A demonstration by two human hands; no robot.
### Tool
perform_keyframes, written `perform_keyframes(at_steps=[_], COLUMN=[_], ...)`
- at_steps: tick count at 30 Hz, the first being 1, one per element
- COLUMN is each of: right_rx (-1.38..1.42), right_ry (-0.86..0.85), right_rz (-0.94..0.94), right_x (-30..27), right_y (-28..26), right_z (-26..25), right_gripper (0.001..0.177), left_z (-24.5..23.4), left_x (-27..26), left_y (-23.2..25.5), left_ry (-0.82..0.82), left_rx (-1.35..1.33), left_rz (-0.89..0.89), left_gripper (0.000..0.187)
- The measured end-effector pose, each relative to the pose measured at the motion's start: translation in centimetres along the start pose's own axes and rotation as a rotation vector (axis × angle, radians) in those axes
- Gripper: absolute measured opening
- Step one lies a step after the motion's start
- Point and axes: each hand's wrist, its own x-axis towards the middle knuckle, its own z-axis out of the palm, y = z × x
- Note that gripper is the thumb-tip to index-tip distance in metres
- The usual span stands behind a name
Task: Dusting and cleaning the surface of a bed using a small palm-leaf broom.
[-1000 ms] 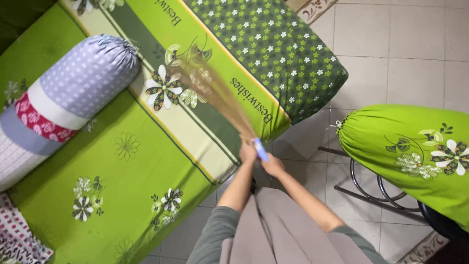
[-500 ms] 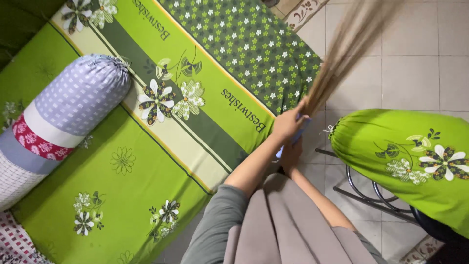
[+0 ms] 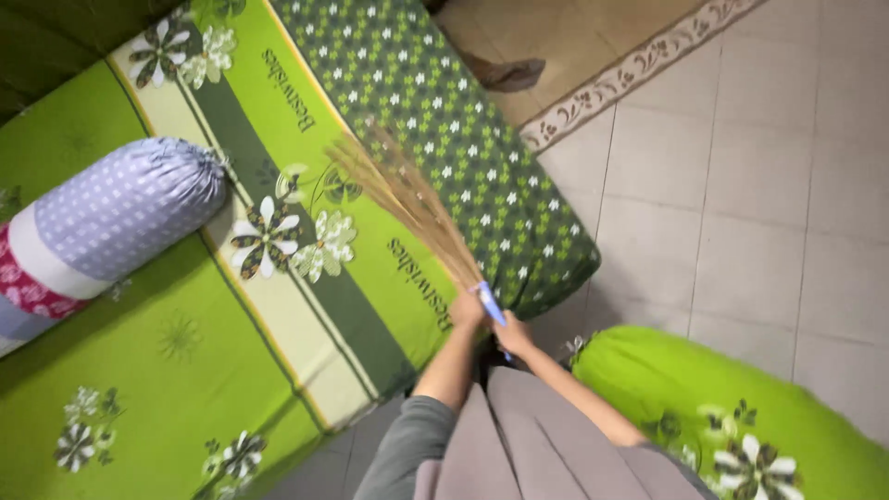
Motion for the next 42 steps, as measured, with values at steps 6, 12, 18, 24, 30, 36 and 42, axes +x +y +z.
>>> perform_keyframes(at_steps=[6, 12, 18, 24, 30, 36, 42], right_rx=[0.345, 0.380, -0.185, -0.244, 0.616, 0.626, -0.036], right_ry=[0.244, 0.522, 0.057, -0.285, -0.209, 0.216, 0.231], right_rz=[0.119, -0.122, -0.453, -0.200, 0.001, -0.358, -0.533], right_x=[0.4, -3.0, -0.8, 4.4, 10.5, 8.4, -1.9], right_y=[1.0, -7.1, -13.0, -7.8, -4.5, -11.3, -25.1], right_z=[-10.0, -11.5, -9.9, -1.9, -2.3, -1.3, 0.5], right_gripper=[0.042, 0.042, 0.040, 0.042, 0.053, 0.036, 0.058], left_z=[8.1, 1.5, -3.0, -0.9, -2.3, -12.3, -19.1], left_x=[1.5, -2.4, 0.5, 4.5, 9.4, 1.1, -1.2], left_y=[12.3, 16.2, 4.4, -0.2, 8.1, 14.7, 5.7], left_ry=[-0.138, -0.065, 0.272, 0.286, 0.006, -0.004, 0.270], left_rx=[0.233, 0.077, -0.668, -0.514, -0.126, 0.100, -0.374], left_rz=[0.410, 0.743, 0.407, -0.187, 0.143, 0.429, 0.450], left_gripper=[0.060, 0.064, 0.061, 0.074, 0.052, 0.067, 0.058])
